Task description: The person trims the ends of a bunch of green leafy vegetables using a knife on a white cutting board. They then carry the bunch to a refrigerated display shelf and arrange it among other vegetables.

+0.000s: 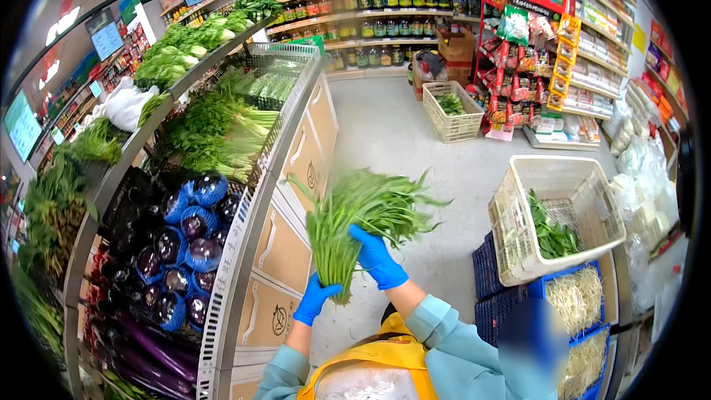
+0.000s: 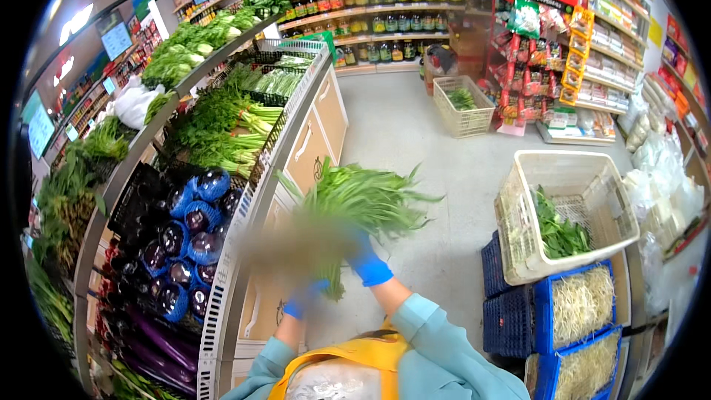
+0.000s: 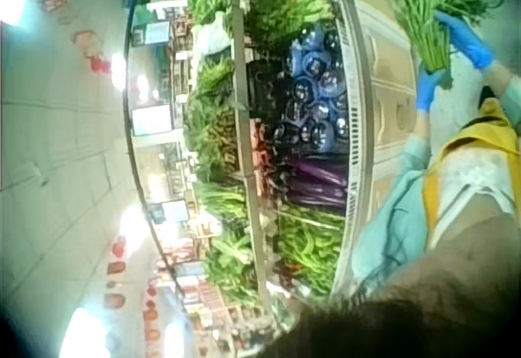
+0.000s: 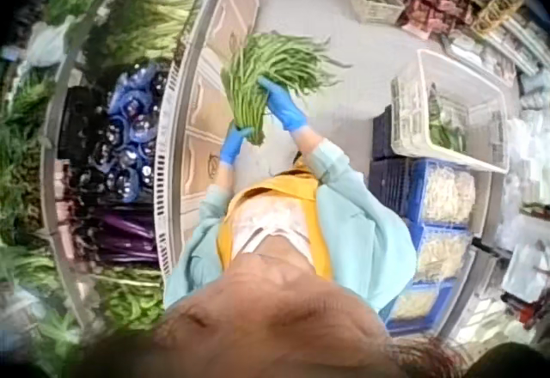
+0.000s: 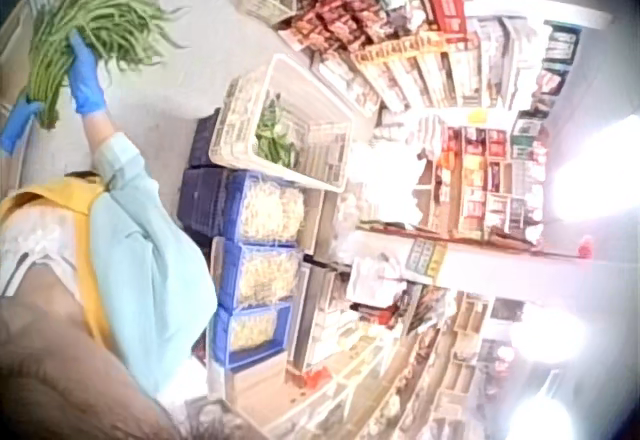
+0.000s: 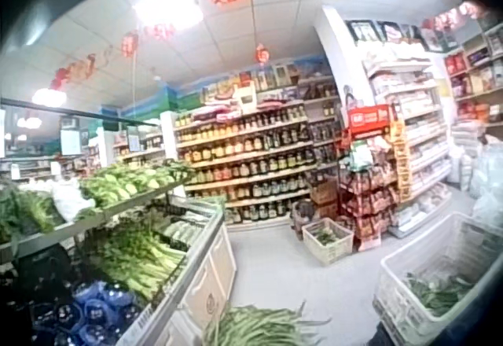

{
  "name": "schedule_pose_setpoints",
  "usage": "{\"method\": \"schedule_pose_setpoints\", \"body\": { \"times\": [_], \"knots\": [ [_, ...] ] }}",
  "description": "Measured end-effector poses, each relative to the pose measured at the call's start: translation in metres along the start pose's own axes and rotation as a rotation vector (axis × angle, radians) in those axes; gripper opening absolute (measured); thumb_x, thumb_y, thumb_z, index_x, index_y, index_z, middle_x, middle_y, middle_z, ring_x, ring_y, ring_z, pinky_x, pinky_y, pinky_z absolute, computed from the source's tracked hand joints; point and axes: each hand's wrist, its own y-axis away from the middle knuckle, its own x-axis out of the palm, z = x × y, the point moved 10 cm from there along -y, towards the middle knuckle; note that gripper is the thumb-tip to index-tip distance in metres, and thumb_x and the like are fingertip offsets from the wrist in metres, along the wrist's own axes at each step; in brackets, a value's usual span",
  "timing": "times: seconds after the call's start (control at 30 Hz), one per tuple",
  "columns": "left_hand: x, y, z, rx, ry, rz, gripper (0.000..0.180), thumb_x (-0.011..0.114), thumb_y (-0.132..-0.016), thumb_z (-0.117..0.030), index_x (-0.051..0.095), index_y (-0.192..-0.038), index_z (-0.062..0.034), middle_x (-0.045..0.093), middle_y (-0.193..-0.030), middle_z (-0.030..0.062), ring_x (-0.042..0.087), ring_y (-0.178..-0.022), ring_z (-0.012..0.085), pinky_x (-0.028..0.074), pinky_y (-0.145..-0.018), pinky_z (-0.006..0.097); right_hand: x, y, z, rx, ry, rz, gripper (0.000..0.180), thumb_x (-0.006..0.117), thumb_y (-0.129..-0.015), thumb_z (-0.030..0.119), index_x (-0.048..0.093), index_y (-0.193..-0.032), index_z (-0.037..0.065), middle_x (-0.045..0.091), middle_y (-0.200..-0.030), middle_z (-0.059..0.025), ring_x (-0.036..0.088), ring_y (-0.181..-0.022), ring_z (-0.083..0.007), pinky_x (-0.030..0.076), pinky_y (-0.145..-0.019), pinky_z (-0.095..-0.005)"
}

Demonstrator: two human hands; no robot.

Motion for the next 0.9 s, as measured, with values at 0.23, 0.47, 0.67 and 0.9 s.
{"method": "schedule_pose_setpoints", "body": {
  "times": [0.23, 0.47, 0.67, 0.9],
  "knots": [
    [-0.004, -0.110, -0.081, 0.223, -0.228, -0.237, 0.070, 0.072, -0.068, -0.005, 0.037, -0.130, -0.0025, 0.050, -0.122, 0.0120, 0.050, -0.111, 0.0228, 0.042, -0.094, 0.035, 0.004, -0.105, 0.012, 0.102, -0.011, 0.020, 0.033, 0.063, -0.083, 0.010, 0.055, -0.113, 0.002, 0.058, -0.109, -0.0062, 0.055, -0.098, -0.0157, 0.046, -0.084, -0.0302],
    [-0.054, -0.191, -0.100, 0.263, 0.097, -0.403, 0.054, 0.065, -0.075, -0.001, 0.044, -0.125, -0.0015, 0.054, -0.117, 0.0098, 0.053, -0.106, 0.0204, 0.044, -0.089, 0.032, 0.010, -0.193, -0.029, 0.068, 0.234, 0.250, 0.032, 0.059, -0.086, 0.015, 0.055, -0.114, 0.000, 0.058, -0.111, -0.0070, 0.055, -0.099, -0.0144, 0.045, -0.085, -0.0278],
    [-0.089, -0.261, -0.117, 0.319, 0.377, -0.255, 0.047, 0.058, -0.080, -0.009, 0.045, -0.124, -0.0018, 0.054, -0.119, 0.0092, 0.053, -0.107, 0.0213, 0.043, -0.091, 0.033, 0.020, -0.251, -0.049, 0.022, 0.503, 0.443, 0.034, 0.057, -0.087, 0.014, 0.053, -0.118, 0.000, 0.056, -0.115, -0.0099, 0.052, -0.104, -0.0157, 0.042, -0.088, -0.0283],
    [-0.124, -0.324, -0.105, 0.177, 0.674, -0.167, 0.044, 0.051, -0.088, -0.024, 0.043, -0.128, -0.0060, 0.054, -0.119, 0.0089, 0.053, -0.106, 0.0238, 0.044, -0.091, 0.036, 0.066, -0.268, 0.028, -0.023, 0.808, 0.262, 0.077, 0.067, -0.078, 0.022, 0.025, -0.140, 0.004, 0.038, -0.137, -0.0163, 0.041, -0.122, -0.0236, 0.037, -0.098, -0.0321]
  ]
}}
